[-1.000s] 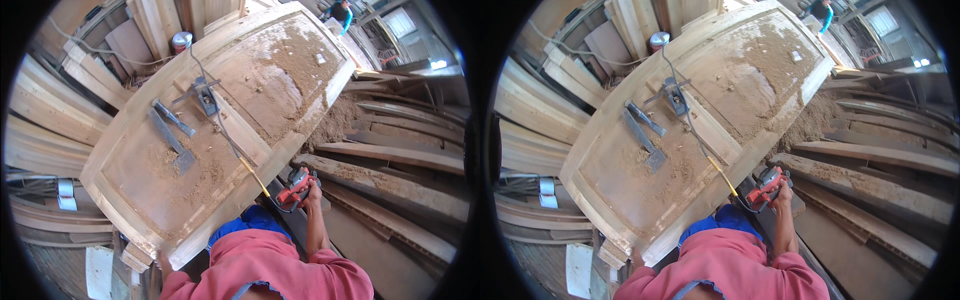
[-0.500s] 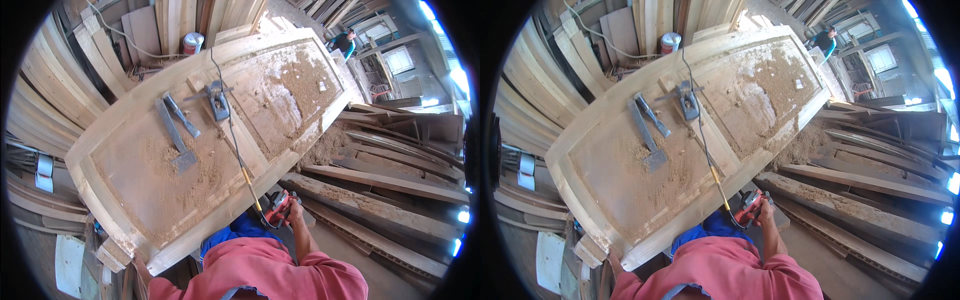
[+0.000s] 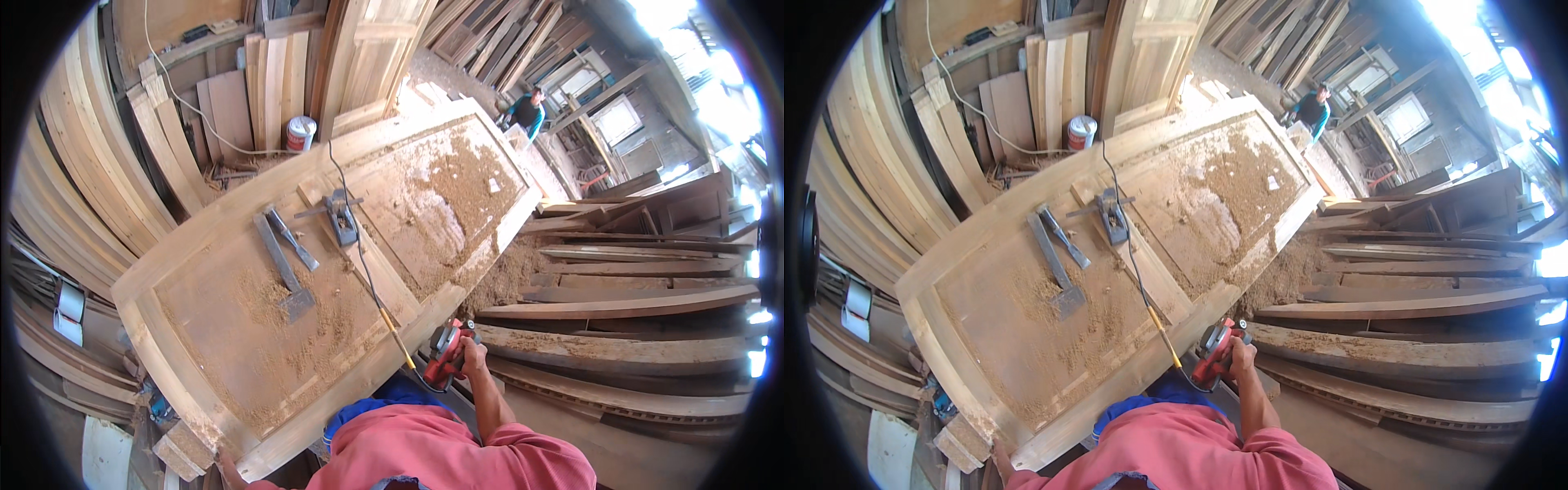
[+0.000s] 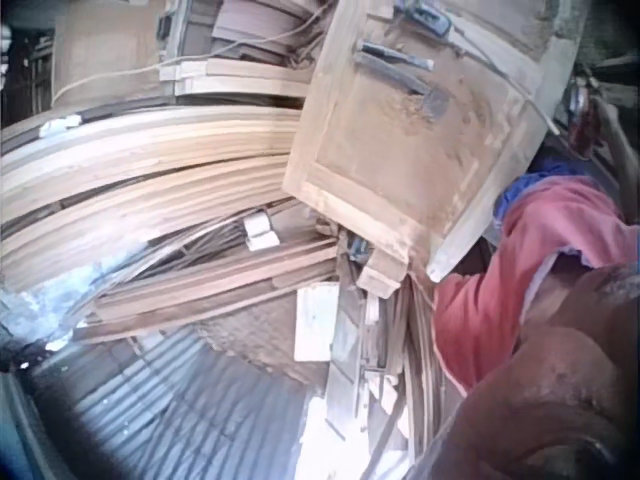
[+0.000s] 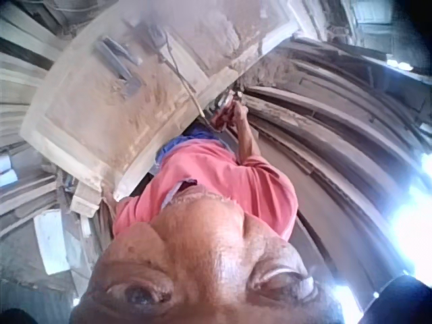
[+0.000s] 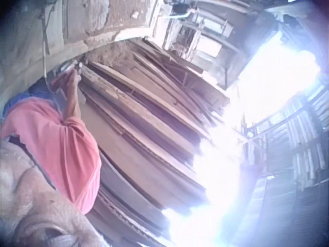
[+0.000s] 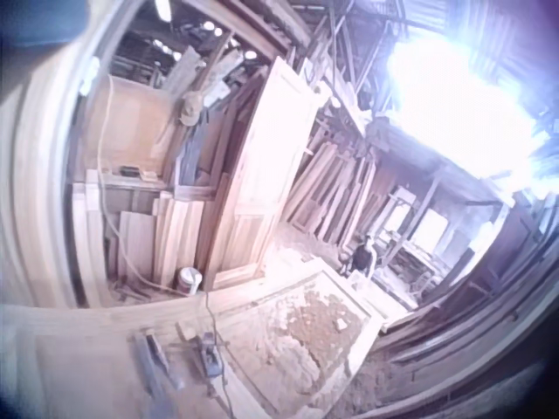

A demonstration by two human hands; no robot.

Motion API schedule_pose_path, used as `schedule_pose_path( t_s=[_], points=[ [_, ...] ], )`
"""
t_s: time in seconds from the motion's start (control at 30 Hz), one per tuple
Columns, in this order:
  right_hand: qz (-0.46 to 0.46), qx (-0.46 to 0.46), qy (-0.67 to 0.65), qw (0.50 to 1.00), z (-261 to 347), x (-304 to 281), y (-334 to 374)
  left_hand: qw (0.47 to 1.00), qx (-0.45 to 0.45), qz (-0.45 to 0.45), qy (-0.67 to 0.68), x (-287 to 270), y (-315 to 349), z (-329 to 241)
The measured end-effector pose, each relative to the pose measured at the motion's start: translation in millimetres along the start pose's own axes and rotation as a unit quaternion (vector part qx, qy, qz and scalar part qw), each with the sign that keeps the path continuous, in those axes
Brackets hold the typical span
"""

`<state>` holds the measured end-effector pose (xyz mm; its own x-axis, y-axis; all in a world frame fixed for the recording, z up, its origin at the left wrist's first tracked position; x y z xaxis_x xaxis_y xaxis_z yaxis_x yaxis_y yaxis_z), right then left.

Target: The person sands the surface of a wooden door using an electric sander, moving the tool across the wood and clearing sawdust by hand.

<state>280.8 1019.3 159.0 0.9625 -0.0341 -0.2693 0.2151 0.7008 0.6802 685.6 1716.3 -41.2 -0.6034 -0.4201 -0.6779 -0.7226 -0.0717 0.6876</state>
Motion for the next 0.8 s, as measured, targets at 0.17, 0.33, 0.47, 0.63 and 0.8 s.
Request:
schedule_pose_path(
  t_s=[0.17, 0.33, 0.47, 0.63, 0.8],
  points=[
    [0.035, 0.005, -0.019, 0.999, 4.1, 12.5, 8.3, 1.000, 0.022, 0.007, 0.010, -0.7, -11.3, -0.4],
    [0.039, 0.014, -0.009, 0.999, -3.6, 50.8, 30.6, 1.000, 0.004, -0.018, -0.011, -14.6, -21.8, -11.8],
    [0.013, 0.029, -0.009, 0.999, -19.5, 62.3, 31.9, 0.999, 0.004, -0.032, -0.015, -21.6, -37.3, -35.5],
    [-0.020, 0.055, 0.065, 0.996, -26.8, 68.3, 33.9, 0.999, -0.003, -0.044, -0.022, -28.7, -51.2, -50.2],
    [-0.004, 0.083, 0.079, 0.993, -22.8, 57.9, 25.4, 0.998, -0.021, -0.049, -0.021, -24.5, -54.8, -45.9]
  ],
)
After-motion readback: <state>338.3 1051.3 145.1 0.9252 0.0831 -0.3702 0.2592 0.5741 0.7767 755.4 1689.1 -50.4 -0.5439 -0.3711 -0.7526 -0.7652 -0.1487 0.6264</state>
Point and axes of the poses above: each hand's wrist, its own y-axis away from the middle knuckle, its own x-axis out of the palm, z = x × y, the point moved 1 cm from there along -y, towards the middle knuckle, and after that the axes turned 11 degrees about x, right-handed, at the moved point
